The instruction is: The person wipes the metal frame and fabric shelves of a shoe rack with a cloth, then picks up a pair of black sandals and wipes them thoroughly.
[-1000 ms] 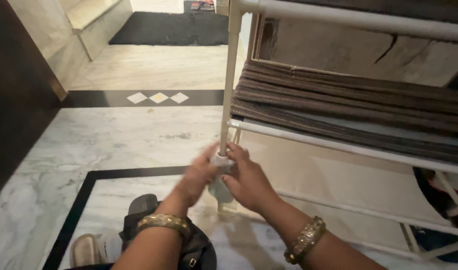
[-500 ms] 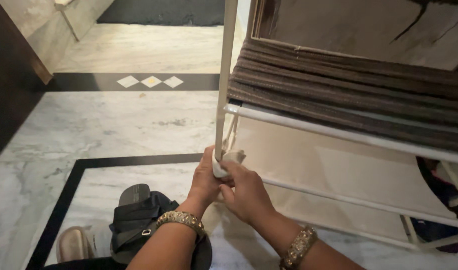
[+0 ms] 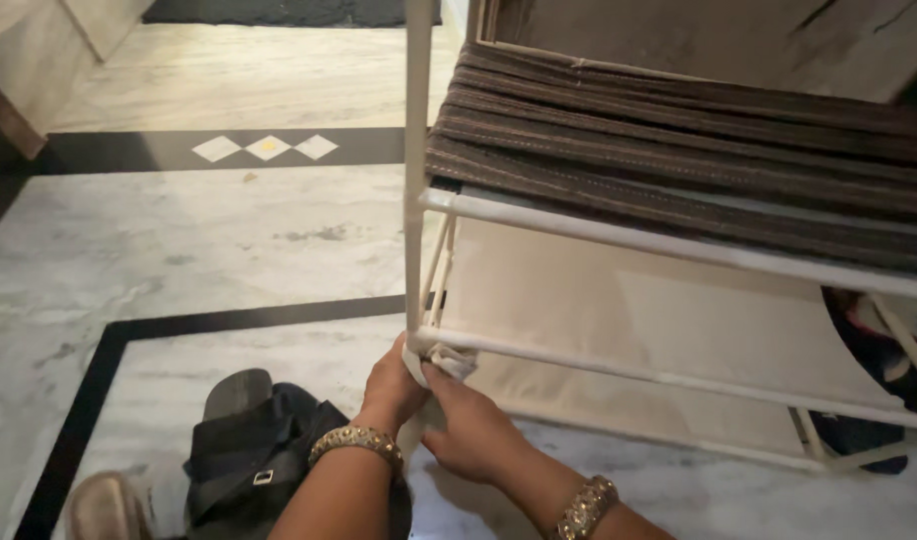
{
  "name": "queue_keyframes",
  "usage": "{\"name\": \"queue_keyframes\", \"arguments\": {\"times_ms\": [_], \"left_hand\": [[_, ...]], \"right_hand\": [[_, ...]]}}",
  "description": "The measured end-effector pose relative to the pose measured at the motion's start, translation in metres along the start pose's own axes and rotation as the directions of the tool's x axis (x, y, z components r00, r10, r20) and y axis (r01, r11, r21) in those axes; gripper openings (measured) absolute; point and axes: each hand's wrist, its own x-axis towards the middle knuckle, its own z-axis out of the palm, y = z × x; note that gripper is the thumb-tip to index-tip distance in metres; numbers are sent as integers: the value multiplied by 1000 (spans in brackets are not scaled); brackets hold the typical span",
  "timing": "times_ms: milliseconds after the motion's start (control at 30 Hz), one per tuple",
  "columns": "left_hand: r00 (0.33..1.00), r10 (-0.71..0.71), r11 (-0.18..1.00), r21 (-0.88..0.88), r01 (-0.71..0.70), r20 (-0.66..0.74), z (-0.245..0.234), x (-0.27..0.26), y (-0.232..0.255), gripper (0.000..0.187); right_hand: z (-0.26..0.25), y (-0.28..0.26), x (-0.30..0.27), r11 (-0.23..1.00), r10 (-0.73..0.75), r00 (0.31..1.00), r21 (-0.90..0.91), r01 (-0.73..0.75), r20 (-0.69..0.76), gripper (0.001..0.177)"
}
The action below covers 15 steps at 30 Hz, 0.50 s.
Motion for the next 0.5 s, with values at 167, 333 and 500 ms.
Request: {"name": "queue_keyframes", "arguments": {"times_ms": [167,333,500], "left_hand": [[998,-39,999,20,38,49,6,7,-5,58],[974,-181,979,120,165,137,13,12,-20,72],[998,11,1000,1,-11,60,16,19,-31,61]], "right_hand": [[11,25,-2,997,72,996,-32,-70,58,88],[22,37,0,990,107,990,-102,-98,87,94],[24,29,-2,981,176,977,-99,-165,119,95]]}}
